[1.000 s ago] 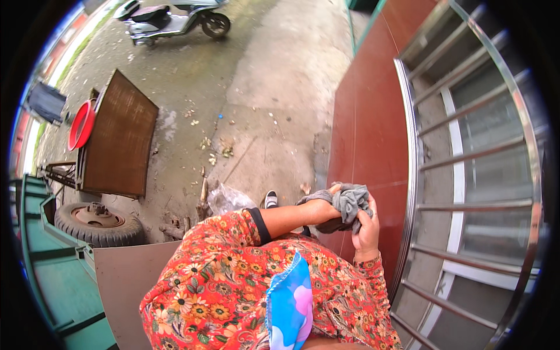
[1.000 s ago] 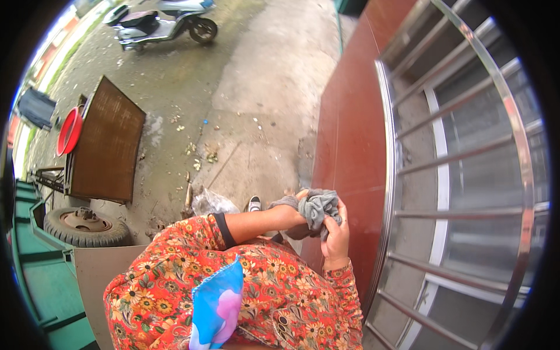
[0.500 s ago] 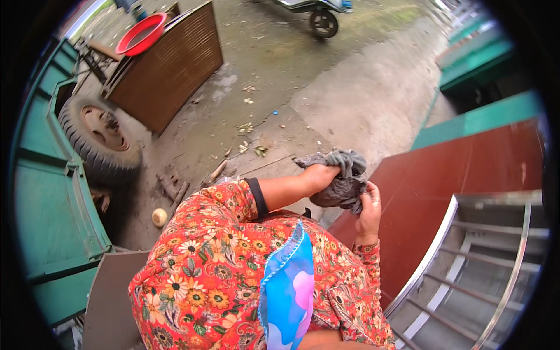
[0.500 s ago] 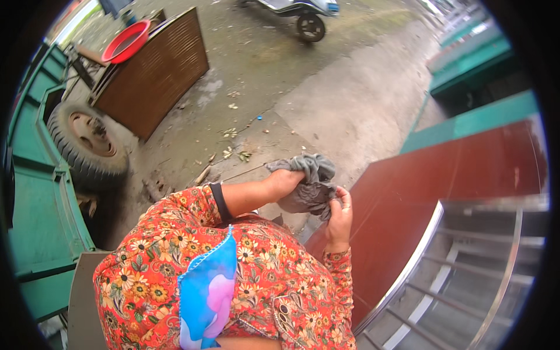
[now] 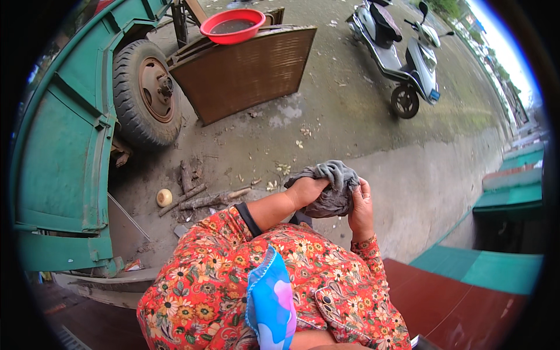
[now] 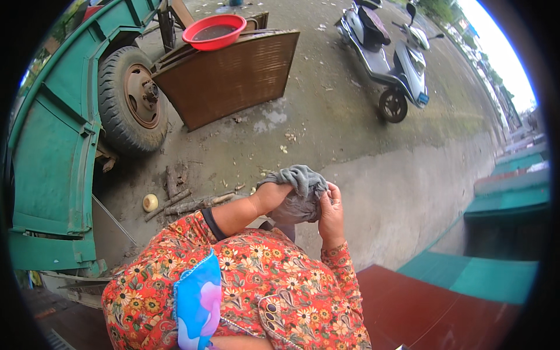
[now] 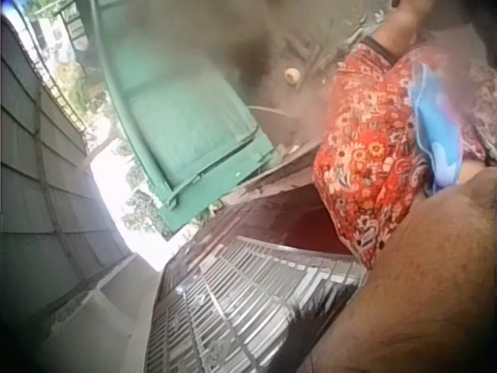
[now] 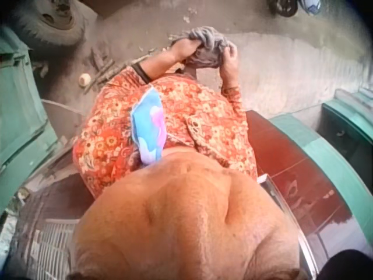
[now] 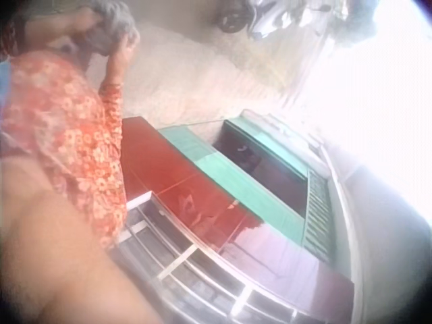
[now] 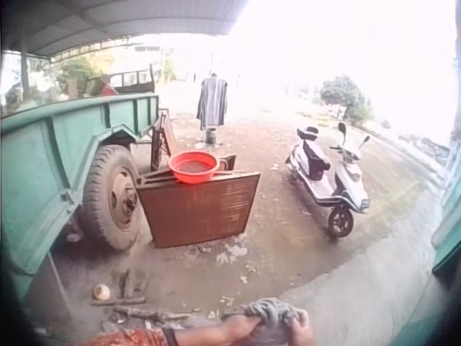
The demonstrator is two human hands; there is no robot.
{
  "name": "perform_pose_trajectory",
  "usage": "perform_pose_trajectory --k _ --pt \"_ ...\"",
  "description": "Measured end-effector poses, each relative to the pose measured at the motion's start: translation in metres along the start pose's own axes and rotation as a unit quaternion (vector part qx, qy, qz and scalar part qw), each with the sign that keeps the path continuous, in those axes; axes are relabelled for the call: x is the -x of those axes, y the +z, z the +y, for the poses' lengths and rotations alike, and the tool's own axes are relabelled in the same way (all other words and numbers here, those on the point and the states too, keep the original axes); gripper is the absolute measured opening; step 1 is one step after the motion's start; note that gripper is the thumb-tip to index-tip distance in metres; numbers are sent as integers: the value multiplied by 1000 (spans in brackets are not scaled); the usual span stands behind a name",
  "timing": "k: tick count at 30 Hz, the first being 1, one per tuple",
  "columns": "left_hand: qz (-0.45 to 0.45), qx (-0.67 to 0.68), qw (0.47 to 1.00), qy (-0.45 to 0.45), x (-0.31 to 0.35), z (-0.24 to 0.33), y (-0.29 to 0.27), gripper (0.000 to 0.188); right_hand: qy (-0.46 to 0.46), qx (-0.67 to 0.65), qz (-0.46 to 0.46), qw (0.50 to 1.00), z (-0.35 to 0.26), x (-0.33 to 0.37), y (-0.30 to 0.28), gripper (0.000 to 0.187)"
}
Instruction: The person washes a grey cloth in a red basin of water, then wrings it out. They proceed to wipe the metal bars of a gate or railing with the damp cloth, cleaning multiple vertical and horizontal bars.
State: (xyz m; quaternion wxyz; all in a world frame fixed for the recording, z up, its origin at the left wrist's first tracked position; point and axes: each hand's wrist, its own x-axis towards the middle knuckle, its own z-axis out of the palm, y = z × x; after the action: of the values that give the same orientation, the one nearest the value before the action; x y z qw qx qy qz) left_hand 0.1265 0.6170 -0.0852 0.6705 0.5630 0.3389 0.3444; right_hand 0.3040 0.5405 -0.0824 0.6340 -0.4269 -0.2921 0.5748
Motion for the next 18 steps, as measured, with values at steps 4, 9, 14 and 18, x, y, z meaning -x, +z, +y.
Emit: perform_pose_trajectory --k 4,9,14,18 --pt "139 32 983 117 -73 3 -17 18 -13 106 -14 994 -12 -95 -1 19" --pt "233 53 964 120 -126 19 -67 19 102 14 -138 985 -22 -210 32 25" --pt "193 339 905 170 -154 48 -137 30 272 -77 -244 928 -4 -300 96 35" --pt "266 347 887 147 -192 68 -208 19 203 -54 -289 934 11 -381 155 29"
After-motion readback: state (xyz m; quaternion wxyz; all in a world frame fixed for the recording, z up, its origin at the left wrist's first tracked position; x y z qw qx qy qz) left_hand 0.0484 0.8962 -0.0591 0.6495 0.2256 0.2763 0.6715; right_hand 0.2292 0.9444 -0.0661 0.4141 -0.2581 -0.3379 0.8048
